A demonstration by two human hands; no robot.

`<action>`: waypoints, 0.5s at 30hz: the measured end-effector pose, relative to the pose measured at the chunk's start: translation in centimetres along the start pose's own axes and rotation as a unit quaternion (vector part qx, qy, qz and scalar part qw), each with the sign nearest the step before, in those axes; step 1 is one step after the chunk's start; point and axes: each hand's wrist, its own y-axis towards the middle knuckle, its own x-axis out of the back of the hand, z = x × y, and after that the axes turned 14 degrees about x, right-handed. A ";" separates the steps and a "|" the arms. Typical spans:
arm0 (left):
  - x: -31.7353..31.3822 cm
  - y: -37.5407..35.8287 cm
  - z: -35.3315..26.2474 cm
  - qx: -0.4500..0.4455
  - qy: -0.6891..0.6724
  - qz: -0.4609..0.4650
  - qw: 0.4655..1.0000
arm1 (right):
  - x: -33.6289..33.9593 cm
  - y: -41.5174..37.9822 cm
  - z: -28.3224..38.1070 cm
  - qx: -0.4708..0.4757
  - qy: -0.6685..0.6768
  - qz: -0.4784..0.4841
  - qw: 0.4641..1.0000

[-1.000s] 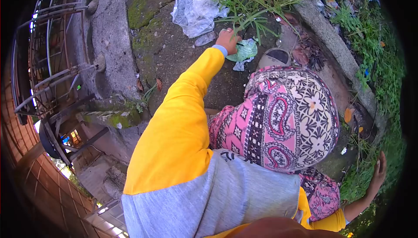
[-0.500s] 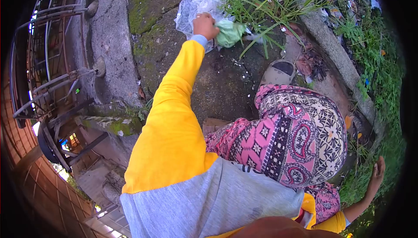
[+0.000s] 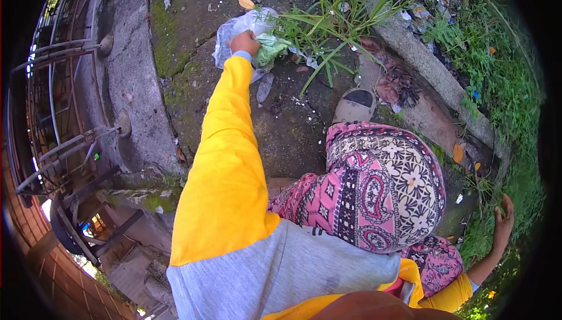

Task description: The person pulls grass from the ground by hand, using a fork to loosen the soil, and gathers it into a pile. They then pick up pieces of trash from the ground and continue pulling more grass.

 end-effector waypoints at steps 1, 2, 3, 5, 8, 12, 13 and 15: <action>0.8 -0.7 0.9 -0.001 -0.015 0.008 1.000 | -0.1 0.4 1.1 -0.008 0.006 0.001 1.000; 1.5 -1.0 2.2 -0.001 -0.031 0.014 0.999 | -0.2 0.8 1.6 -0.014 0.013 0.001 1.000; 2.3 -1.4 3.6 0.000 -0.048 0.019 0.999 | -0.4 1.2 1.3 -0.001 0.012 0.007 1.000; 4.2 -1.8 7.5 -0.020 -0.035 0.046 0.998 | -0.8 1.8 0.2 0.022 0.008 0.018 1.000; 9.7 -3.4 12.2 -0.082 -0.036 0.107 0.990 | -1.9 2.4 -2.2 0.026 0.067 0.030 0.997; 17.7 -0.2 13.4 -0.130 0.143 0.130 0.972 | -3.0 2.9 0.0 0.032 0.033 0.090 0.995; 21.2 0.4 11.1 -0.143 0.201 0.110 0.963 | -3.5 3.1 0.8 0.037 0.044 0.099 0.993; 27.8 2.8 4.6 -0.157 0.335 -0.018 0.929 | -4.3 3.6 1.5 0.045 0.066 0.118 0.990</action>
